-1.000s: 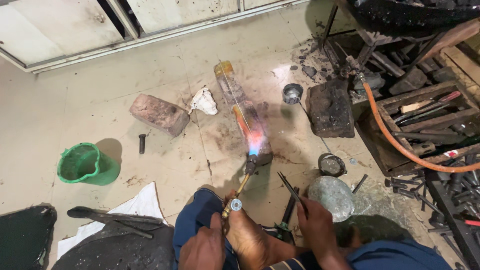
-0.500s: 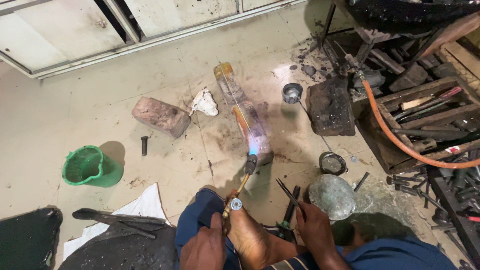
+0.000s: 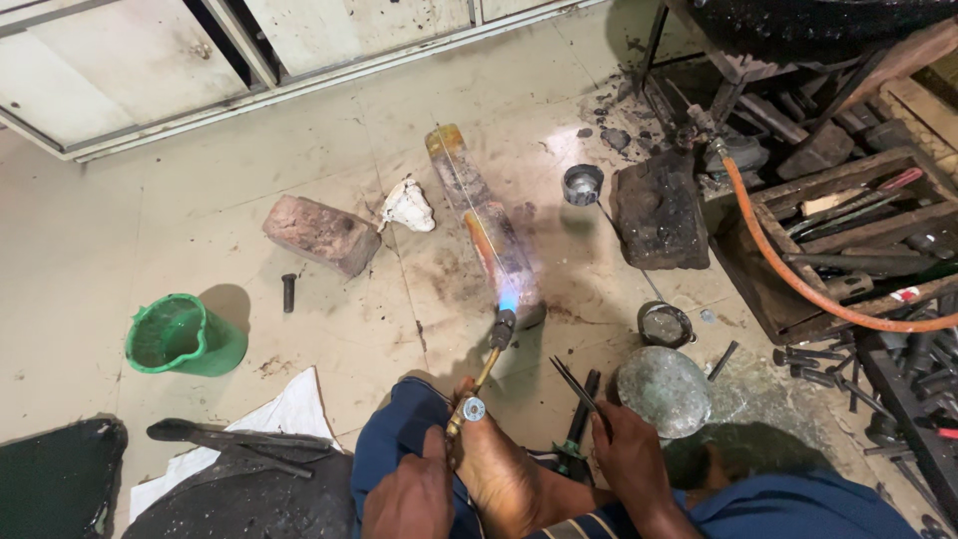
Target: The person sits on the workshop floor and hammers a long thin metal rod against a round metal block, then heats the rod with a blowtorch flame while holding and positioning it with tongs, working along its length.
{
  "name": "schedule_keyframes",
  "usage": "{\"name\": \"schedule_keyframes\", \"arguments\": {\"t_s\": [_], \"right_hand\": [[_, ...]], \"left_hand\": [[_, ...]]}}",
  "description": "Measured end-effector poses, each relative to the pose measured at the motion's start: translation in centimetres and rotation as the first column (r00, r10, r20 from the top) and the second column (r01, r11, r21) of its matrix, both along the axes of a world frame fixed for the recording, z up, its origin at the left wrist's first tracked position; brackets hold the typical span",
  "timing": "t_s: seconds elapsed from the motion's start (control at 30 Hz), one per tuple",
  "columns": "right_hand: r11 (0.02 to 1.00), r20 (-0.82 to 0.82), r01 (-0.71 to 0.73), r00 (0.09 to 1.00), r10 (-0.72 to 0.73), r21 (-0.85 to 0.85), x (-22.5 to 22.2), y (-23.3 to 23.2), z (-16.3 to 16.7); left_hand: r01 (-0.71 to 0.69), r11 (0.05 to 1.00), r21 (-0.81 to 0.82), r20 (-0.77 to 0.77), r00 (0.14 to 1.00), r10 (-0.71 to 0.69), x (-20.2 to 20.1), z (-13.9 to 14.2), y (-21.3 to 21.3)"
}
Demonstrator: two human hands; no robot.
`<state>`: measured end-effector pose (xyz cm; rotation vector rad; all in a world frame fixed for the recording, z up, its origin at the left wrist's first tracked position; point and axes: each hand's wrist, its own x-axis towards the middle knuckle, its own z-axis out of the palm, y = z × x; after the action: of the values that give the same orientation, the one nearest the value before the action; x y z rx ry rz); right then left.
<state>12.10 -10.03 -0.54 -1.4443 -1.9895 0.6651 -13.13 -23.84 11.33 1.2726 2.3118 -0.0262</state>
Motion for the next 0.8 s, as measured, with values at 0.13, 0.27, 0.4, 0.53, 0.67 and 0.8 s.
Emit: {"name": "schedule_keyframes", "arguments": {"t_s": [0.13,0.27,0.4,0.53,0.67,0.8], "right_hand": [[0.999,-0.024,-0.007,1.000,0.007,0.036,-0.01,-0.02,0.11],[1.000,0.000,-0.006,1.000,0.006,0.008,-0.04,-0.01,0.26],[1.000,0.002,-0.004,1.000,0.004,-0.009,-0.06,-0.03,0.52],[1.000,-0.003,-0.003,1.000,0.003,-0.008,-0.10,-0.05,0.63],[1.000,0.000,-0.012,1.000,0.012,0.007,-0.11,-0.04,0.41],[0.999,0.000,-0.021,1.000,0.021,0.032,-0.06,0.03,0.06]], "left_hand": [[0.010,1.000,0.012,-0.009,1.000,-0.010,-0.07,-0.54,-0.06],[0.003,0.999,0.038,-0.010,1.000,-0.003,-0.15,-0.85,-0.14],[0.013,0.999,0.037,-0.020,1.000,-0.012,-0.18,-0.95,-0.20],[0.024,0.997,0.079,-0.037,0.999,-0.021,-0.16,-0.87,-0.21],[0.009,0.997,0.075,-0.018,1.000,-0.008,-0.18,-0.53,-0.15],[0.014,0.995,0.098,-0.017,1.000,-0.012,-0.21,-0.14,-0.01]]}}
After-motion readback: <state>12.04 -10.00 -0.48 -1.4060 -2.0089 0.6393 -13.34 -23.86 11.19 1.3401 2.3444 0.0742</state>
